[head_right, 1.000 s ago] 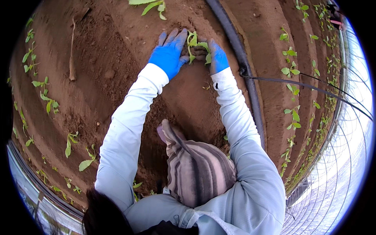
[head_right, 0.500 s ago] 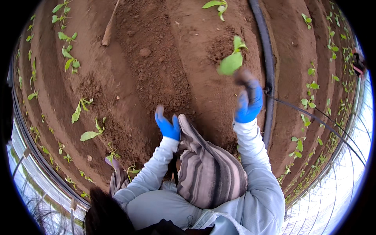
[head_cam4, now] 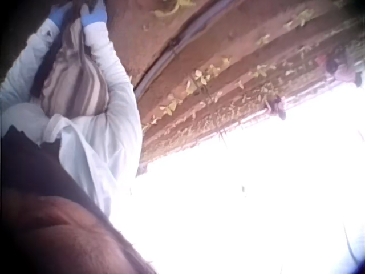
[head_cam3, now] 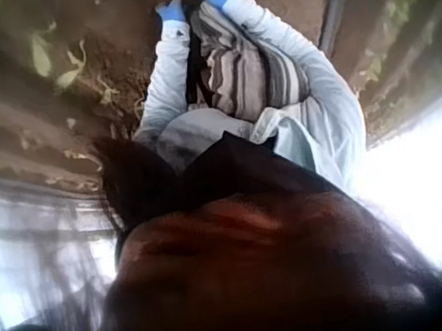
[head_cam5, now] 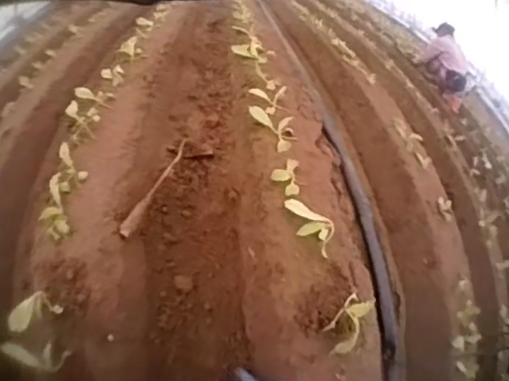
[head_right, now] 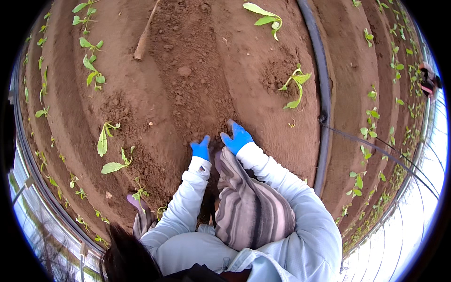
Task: The person plants small green seedlings into prepared soil rows inside a greenhouse. They use gloved hands to place each seedling into the soil and pat the earth around the base to secure it.
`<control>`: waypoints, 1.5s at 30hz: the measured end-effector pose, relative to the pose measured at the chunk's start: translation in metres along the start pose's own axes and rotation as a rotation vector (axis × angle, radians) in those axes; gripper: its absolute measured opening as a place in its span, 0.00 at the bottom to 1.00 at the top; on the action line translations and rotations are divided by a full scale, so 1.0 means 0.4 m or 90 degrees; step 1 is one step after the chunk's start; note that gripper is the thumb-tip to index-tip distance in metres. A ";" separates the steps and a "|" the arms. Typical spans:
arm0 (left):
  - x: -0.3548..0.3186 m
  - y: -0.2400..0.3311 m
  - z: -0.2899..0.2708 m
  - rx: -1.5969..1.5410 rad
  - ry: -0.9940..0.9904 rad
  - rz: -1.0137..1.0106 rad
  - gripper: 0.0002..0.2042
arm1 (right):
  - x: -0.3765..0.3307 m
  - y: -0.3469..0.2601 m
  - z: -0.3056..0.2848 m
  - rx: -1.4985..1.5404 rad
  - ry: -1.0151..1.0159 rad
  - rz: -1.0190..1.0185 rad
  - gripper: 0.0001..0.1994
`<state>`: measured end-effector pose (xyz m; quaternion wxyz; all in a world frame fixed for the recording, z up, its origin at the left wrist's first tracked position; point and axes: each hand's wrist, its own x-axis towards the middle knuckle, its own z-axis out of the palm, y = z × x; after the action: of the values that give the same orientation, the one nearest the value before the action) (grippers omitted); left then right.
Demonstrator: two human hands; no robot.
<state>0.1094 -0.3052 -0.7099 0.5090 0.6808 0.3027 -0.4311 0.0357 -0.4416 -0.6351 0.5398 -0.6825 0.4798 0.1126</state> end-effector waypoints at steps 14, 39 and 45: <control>0.093 0.357 0.106 -0.173 -0.180 0.194 0.16 | 0.241 -0.161 0.110 0.118 0.124 -0.224 0.28; 0.151 0.304 0.076 0.630 0.109 0.863 0.14 | 0.342 -0.127 0.141 -0.292 0.266 -0.533 0.17; 0.118 0.118 0.081 0.232 0.116 0.685 0.16 | 0.189 -0.052 0.241 0.439 0.077 -0.207 0.17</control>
<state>0.1615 -0.3514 -0.7354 0.5027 0.8503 -0.1227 -0.0962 0.1258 -0.4015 -0.7105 0.7192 -0.5333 0.4061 -0.1830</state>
